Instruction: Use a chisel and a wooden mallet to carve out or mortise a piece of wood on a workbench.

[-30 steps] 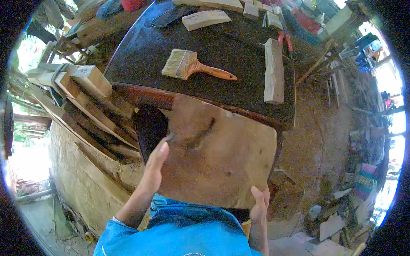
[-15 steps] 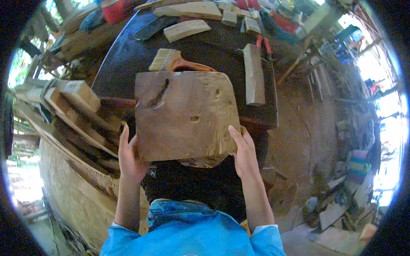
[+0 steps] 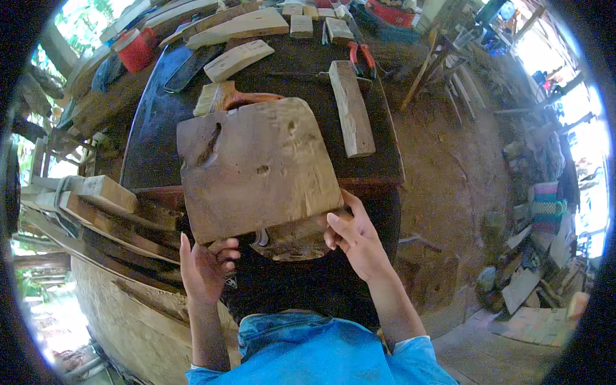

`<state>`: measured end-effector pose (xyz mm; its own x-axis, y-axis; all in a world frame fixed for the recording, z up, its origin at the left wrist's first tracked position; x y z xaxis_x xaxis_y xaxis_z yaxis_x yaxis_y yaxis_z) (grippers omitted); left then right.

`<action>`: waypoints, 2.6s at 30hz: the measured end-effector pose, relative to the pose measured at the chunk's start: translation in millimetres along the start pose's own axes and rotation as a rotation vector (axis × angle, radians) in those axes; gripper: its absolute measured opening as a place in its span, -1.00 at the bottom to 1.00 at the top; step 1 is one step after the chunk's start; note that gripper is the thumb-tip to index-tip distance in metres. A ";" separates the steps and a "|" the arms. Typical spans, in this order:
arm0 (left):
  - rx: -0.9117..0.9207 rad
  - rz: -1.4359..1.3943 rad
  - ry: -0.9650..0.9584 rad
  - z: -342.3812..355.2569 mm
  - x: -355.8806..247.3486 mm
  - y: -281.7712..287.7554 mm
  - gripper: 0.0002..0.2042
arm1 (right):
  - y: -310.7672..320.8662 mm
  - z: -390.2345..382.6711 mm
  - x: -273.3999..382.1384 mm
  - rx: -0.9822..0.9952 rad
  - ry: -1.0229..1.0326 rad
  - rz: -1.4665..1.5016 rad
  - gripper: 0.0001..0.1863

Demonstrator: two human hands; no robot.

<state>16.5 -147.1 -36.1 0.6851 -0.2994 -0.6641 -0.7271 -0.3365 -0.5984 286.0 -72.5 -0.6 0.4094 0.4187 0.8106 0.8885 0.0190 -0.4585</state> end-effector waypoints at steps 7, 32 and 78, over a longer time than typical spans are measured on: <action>0.006 0.299 -0.166 -8.8 23.4 -11.7 -0.40 | 20.3 -0.3 23.6 -0.306 0.742 -0.865 -0.73; 0.063 1.898 -1.533 253.2 -32.9 -244.8 -0.64 | 33.3 108.0 73.0 -0.443 0.940 -0.314 -0.38; 0.054 1.703 -1.260 163.3 -62.0 -179.3 -0.32 | 41.7 117.1 64.7 -0.481 0.918 -0.741 -0.35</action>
<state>97.1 77.6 39.2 -0.8620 0.4140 -0.2925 -0.4667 -0.4229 0.7768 325.2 61.7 -10.0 -0.3935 -0.3336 0.8567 0.8714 -0.4324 0.2319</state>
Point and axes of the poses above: each hand's wrist, its own z-axis towards the middle knuckle, its own y-axis out of the back of the hand, x = y × z, the point moved 2 cm from there along z, towards the middle knuckle, and after that the axes turned 6 degrees about z, right-handed, at the moved point
